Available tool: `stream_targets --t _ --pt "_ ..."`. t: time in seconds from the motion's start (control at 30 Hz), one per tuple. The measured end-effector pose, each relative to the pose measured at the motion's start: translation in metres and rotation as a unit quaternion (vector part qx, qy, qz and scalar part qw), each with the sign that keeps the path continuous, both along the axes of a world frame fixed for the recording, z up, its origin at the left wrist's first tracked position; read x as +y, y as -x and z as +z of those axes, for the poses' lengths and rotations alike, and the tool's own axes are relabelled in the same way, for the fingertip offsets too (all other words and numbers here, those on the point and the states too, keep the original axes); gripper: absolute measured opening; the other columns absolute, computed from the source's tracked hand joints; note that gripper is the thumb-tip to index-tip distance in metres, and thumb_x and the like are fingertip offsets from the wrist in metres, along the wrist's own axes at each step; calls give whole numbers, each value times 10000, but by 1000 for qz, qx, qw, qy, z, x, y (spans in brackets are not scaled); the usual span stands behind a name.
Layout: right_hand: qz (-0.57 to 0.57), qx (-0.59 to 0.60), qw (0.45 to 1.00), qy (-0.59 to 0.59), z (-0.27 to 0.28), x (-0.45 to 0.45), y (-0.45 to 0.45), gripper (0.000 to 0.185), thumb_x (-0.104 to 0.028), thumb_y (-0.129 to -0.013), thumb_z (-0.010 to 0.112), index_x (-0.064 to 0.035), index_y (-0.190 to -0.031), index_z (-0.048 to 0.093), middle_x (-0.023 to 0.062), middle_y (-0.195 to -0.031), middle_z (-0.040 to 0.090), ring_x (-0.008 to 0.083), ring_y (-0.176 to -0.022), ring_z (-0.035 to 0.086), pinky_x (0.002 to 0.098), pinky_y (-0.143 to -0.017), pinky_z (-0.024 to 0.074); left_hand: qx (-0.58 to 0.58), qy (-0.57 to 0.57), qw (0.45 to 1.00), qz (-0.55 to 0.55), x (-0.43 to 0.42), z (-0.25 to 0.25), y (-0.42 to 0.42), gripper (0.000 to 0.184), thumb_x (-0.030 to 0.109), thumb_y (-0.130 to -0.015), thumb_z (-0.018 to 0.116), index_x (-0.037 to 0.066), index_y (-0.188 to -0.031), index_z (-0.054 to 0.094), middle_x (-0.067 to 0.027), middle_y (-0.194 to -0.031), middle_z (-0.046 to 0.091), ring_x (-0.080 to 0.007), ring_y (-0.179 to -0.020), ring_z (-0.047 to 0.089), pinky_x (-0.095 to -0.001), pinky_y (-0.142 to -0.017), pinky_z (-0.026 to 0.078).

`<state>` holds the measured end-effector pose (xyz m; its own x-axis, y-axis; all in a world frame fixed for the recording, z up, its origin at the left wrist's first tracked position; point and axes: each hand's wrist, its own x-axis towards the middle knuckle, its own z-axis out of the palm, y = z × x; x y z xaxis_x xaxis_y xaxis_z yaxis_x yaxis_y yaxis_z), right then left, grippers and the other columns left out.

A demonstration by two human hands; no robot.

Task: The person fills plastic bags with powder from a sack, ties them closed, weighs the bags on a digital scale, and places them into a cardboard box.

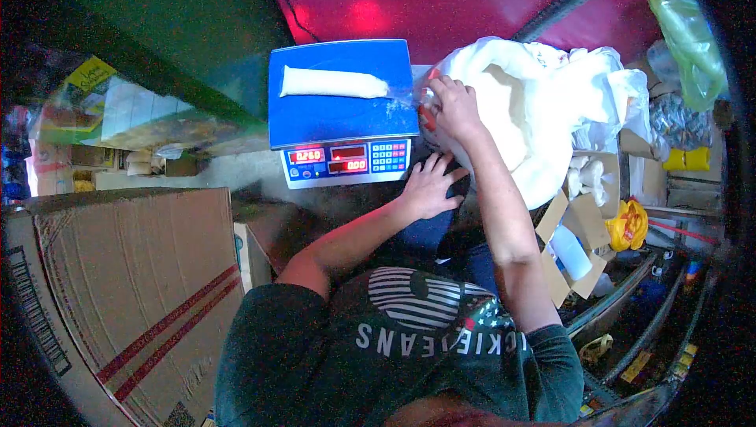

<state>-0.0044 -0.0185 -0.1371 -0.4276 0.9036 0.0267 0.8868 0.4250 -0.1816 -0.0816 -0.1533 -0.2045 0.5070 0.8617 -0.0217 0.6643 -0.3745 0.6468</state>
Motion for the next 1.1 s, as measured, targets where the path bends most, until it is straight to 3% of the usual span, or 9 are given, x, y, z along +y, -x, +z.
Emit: stream_targets --t 0.13,0.27,0.77,0.83,1.1 --pt "-52 16 998 -38 -8 4 5 393 -184 -762 649 -164 -1144 558 90 -1146 562 293 -1052 536 469 -877 388 -5 -5 1000 4 1 -3 0 612 422 -761 617 246 -1318 438 -167 -1407 286 -372 -1287 269 -558 -957 332" --pt "-68 -6 997 27 0 -2 6 381 -192 -766 645 -158 -1136 558 100 -1147 563 301 -1056 538 478 -880 387 38 22 999 -23 5 6 3 670 494 -791 552 234 -1378 361 -195 -1426 275 -412 -1295 270 -546 -993 308" --pt "-58 -8 997 45 -8 2 14 437 -226 -784 647 -175 -1203 536 99 -1227 529 300 -1102 516 477 -904 369 38 -7 999 -15 3 6 5 632 506 -814 538 187 -1345 413 -182 -1427 282 -390 -1278 297 -528 -948 349" --pt "-50 -14 996 66 -5 3 12 447 -238 -788 650 -175 -1214 529 97 -1242 521 301 -1107 513 475 -909 366 17 27 999 -11 4 8 4 621 472 -790 579 220 -1336 426 -172 -1426 268 -373 -1300 261 -540 -971 325" --pt "-68 32 992 104 -19 8 34 478 -252 -786 669 -191 -1235 515 67 -1256 519 246 -1179 477 486 -942 333 24 21 999 -3 2 0 1 611 478 -786 581 216 -1320 445 -177 -1436 257 -373 -1310 246 -534 -981 317"
